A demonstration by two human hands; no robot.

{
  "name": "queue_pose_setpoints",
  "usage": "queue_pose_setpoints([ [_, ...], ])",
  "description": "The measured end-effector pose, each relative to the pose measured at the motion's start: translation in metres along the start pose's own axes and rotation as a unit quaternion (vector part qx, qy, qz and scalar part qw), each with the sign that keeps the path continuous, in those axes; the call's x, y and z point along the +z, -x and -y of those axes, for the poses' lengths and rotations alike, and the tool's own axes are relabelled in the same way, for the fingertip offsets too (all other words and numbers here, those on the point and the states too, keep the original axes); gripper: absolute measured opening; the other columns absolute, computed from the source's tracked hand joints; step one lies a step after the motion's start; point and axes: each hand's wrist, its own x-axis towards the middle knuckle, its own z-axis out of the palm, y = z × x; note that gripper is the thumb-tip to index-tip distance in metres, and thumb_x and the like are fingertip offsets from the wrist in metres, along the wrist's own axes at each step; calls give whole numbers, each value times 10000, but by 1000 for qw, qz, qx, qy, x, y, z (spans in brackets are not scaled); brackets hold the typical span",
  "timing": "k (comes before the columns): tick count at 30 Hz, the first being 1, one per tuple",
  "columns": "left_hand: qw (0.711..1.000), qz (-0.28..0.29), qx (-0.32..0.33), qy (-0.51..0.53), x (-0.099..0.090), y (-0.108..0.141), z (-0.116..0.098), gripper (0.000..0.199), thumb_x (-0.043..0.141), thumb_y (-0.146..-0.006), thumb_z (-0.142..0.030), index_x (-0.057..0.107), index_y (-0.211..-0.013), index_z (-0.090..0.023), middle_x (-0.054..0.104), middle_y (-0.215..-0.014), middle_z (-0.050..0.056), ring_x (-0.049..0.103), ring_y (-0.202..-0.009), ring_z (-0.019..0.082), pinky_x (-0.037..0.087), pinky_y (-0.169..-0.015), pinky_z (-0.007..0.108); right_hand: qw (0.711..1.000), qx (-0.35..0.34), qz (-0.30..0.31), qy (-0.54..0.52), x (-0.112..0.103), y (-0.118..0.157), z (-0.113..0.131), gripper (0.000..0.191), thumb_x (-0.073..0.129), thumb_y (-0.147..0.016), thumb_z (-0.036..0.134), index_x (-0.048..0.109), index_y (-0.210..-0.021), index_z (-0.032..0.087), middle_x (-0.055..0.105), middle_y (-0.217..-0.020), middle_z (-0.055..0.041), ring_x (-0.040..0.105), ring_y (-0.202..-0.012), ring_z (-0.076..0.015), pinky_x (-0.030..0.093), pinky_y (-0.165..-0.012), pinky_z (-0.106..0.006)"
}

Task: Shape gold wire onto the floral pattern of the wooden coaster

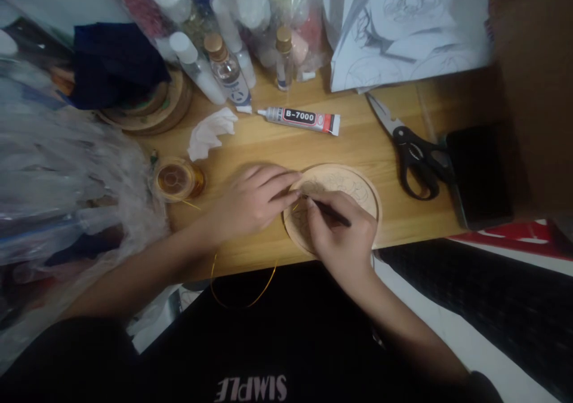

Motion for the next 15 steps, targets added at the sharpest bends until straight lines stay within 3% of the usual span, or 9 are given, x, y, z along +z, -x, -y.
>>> queue_pose_setpoints([
  [8,1000,25,4,0,0,1,2,238,453,-1014,-214,675,-1084,-164,661,-1244,51,574,-1115,202,441,-896,343,994,31,61,-91,-9,-7,-17,117,715,-809,218,743,-917,251,744,-910,-2,704,-835,-140,582,-785,-276],
  [15,1000,3,-1,8,2,2,1,226,475,-1009,-227,684,-1072,-167,670,-1226,40,582,-1098,199,443,-890,335,989,29,99,-106,-15,-19,-22,113,740,-786,215,745,-894,247,739,-897,4,695,-833,-132,578,-783,-270],
])
